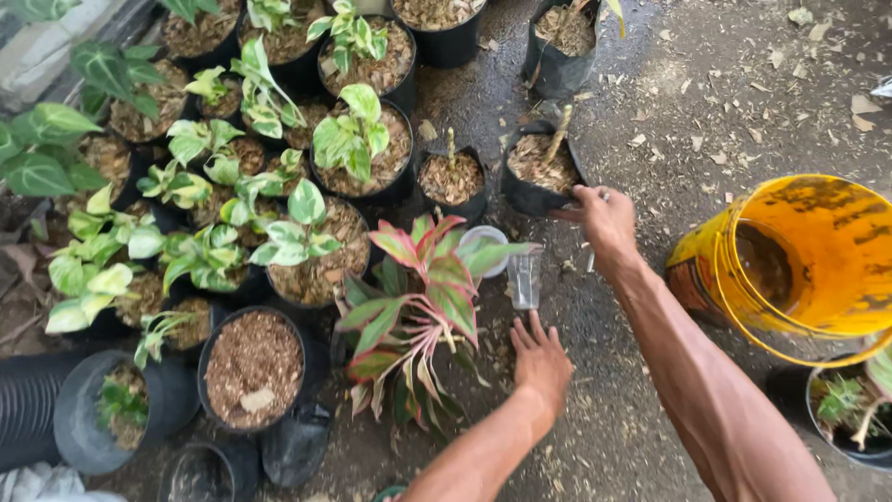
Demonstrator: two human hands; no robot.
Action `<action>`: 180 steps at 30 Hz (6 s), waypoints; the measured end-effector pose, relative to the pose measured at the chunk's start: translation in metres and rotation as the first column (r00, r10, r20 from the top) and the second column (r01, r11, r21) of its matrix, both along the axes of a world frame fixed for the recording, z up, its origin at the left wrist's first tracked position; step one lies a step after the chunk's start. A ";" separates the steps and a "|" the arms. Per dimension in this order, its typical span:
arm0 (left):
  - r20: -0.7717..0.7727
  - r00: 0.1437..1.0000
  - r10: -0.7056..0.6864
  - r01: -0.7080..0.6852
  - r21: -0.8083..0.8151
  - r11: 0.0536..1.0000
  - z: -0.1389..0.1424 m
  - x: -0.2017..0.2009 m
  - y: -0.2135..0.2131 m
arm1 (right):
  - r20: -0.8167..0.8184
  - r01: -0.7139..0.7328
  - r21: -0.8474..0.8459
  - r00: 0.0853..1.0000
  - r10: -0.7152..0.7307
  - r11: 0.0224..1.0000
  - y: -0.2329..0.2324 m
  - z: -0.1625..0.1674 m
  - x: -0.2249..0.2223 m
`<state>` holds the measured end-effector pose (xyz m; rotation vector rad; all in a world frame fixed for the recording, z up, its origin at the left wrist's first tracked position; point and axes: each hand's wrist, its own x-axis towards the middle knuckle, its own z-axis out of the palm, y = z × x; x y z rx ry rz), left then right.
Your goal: The person holds a leafy plant cutting and positions it in a black nursery pot on the ground, pressing and adding soil around the stem with their hands. They firm the soil, pick up a small stick-like tool to poke around the base, and continue pressing soil to secure the cutting upright in the pot.
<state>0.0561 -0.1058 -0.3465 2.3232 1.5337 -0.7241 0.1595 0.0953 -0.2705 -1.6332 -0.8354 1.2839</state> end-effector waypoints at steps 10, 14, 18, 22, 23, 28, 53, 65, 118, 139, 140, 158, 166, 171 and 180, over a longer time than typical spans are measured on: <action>0.121 0.986 0.113 -0.118 0.041 0.992 -0.017 0.003 -0.023 | 0.551 -0.162 0.304 0.834 -0.035 0.939 0.091 -0.012 -0.001; 0.246 0.957 0.156 -0.174 0.052 0.983 -0.033 0.003 -0.033 | 0.657 -0.279 0.097 0.739 0.149 0.956 0.153 0.004 -0.002; 0.389 0.882 0.266 -0.274 -0.037 0.961 -0.060 0.007 -0.032 | 0.816 -0.349 0.020 0.548 0.187 0.937 0.185 0.011 0.000; 0.356 0.917 0.181 -0.242 0.134 0.961 -0.066 0.008 -0.024 | 0.544 -0.134 -0.059 0.826 0.144 0.989 0.187 0.002 0.010; 0.348 0.913 0.212 -0.247 0.057 0.967 -0.064 0.008 -0.025 | 0.601 -0.105 -0.016 0.794 0.093 0.994 0.182 -0.002 0.014; 0.208 0.973 0.101 -0.098 -0.023 0.995 -0.035 0.004 -0.026 | 0.761 -0.079 0.248 0.633 -0.144 0.965 0.144 -0.019 0.027; 0.988 0.150 -0.029 -0.567 0.110 0.816 0.178 -0.024 0.006 | 0.625 -0.129 0.151 0.780 0.006 0.980 -0.212 0.035 0.080; 0.920 0.008 0.393 -0.482 -0.341 0.807 0.146 0.000 0.031 | 0.742 -0.216 0.106 0.667 0.067 0.971 -0.252 0.045 0.053; 0.897 0.381 0.223 -0.154 -0.176 0.972 0.126 -0.039 0.070 | 0.998 -0.015 0.046 -0.033 -0.047 0.999 -0.277 0.124 0.252; 0.848 -0.156 0.506 -0.162 -0.528 0.834 0.116 -0.040 0.040 | 0.447 -0.346 0.022 0.843 0.301 0.938 -0.244 0.116 0.053; 0.845 -0.160 0.511 -0.181 -0.534 0.826 0.116 -0.038 0.039 | 0.403 -0.313 0.026 0.872 0.277 0.949 -0.243 0.112 0.050; 0.932 -0.035 0.362 -0.397 -0.345 0.850 0.132 -0.028 0.011 | -0.190 0.041 -0.086 0.980 -0.057 0.995 -0.223 0.079 0.030; 0.889 -0.269 0.370 -0.312 -0.443 0.840 0.120 -0.023 -0.009 | -0.340 0.081 -0.185 0.930 -0.141 0.979 -0.217 0.079 0.028; 0.885 0.088 0.457 -0.441 -0.377 0.814 0.145 -0.018 -0.030 | -0.302 0.129 -0.204 0.935 -0.188 0.970 -0.212 0.080 0.030; 0.953 0.026 0.303 -0.576 -0.233 0.783 0.174 -0.002 -0.013 | -0.163 0.095 -0.063 0.981 -0.105 0.993 -0.215 0.066 0.033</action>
